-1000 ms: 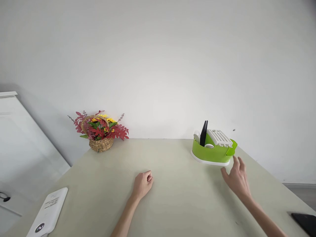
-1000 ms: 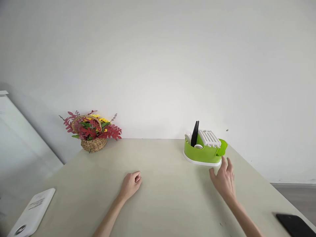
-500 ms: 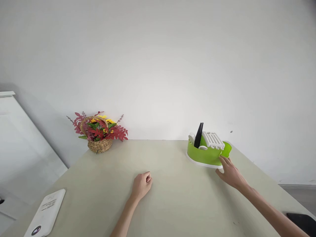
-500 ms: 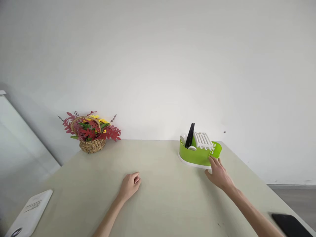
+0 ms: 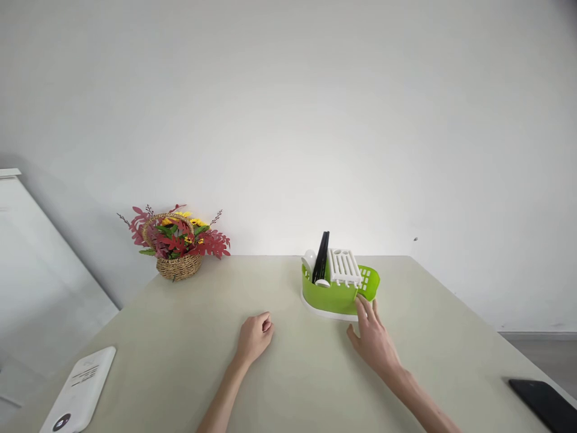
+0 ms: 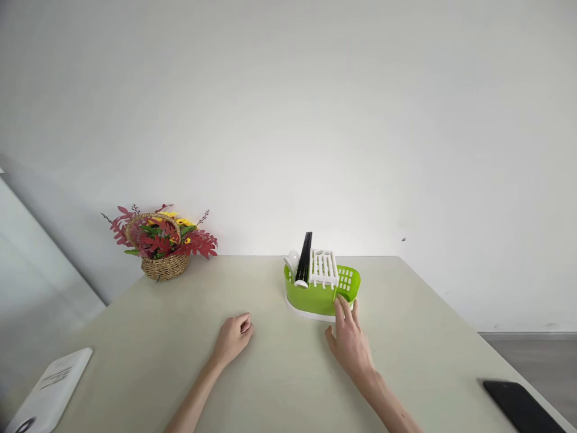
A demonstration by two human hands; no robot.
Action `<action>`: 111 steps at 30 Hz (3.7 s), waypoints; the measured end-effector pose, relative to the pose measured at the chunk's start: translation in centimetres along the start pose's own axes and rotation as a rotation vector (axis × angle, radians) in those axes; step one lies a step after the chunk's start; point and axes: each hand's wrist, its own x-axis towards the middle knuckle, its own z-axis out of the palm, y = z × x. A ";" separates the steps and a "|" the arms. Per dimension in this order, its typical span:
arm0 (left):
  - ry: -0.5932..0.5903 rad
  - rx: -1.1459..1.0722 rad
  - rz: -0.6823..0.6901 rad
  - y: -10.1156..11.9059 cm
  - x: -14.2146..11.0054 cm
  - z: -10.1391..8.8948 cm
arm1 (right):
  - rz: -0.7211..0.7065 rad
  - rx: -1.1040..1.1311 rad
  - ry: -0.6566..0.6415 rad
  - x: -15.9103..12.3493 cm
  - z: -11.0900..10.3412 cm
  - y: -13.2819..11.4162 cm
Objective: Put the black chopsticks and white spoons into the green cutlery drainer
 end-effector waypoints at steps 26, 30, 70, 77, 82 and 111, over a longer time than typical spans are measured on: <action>0.229 -0.526 0.018 15.6 12.9 -3.3 | -0.080 0.315 -0.093 -4.4 -4.0 -0.6; 0.127 -0.520 -0.087 16.5 14.8 -1.9 | -0.082 0.323 -0.168 -3.9 -3.3 -0.7; 0.003 -0.842 -0.534 -2.8 5.7 -12.3 | -0.036 0.359 -0.176 -3.9 -1.0 0.0; 0.040 -0.346 -0.436 -8.1 4.7 -10.9 | -0.031 0.346 -0.167 -3.9 -0.9 0.1; 0.149 -0.027 -0.213 -9.8 4.6 -10.8 | -0.029 0.339 -0.170 -4.0 -1.0 0.1; 0.109 -0.012 0.478 7.3 6.9 -9.1 | -0.042 0.362 -0.173 -3.9 -0.8 0.3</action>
